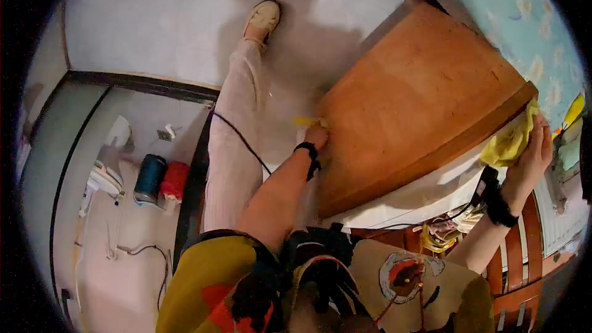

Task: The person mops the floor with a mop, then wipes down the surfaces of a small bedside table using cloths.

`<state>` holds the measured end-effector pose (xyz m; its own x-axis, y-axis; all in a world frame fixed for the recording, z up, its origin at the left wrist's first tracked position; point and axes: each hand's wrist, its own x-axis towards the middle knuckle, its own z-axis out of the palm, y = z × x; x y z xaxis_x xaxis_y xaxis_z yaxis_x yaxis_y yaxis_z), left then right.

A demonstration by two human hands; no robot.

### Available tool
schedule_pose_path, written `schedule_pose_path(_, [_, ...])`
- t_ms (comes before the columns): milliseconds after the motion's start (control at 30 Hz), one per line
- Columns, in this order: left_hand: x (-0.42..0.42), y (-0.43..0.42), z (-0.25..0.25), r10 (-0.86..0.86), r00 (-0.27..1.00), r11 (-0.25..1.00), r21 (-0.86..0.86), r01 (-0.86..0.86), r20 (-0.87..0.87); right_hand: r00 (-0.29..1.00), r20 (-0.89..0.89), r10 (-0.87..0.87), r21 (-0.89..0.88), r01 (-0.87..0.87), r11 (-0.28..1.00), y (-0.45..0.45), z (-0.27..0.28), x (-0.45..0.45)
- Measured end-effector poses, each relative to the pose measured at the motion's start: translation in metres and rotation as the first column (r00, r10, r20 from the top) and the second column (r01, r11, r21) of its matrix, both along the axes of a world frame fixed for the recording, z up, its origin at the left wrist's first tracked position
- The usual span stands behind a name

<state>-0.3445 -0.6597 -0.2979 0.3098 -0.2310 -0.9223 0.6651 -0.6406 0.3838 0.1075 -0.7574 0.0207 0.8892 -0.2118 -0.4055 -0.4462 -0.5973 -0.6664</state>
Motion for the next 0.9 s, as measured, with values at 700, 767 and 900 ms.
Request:
schedule_pose_path(700, [0.265,0.144,0.227,0.750,0.508,0.227,-0.557,-0.799,-0.423,0.993,0.077,0.092,0.037,-0.095,0.995,0.009,-0.025,-0.011])
schedule_pose_path(767, [0.300,0.187,0.257,0.860,0.496,0.230,-0.775,-0.589,-0.121,0.994,0.049,0.099,-0.034,-0.097,0.995,0.020,-0.012,-0.011])
schedule_pose_path(900, [0.351,0.229,0.259,0.678,0.273,-0.246,-0.560,-0.791,-0.683,0.999,-0.046,0.008,-0.062,-0.011,0.998,0.020,-0.020,-0.008])
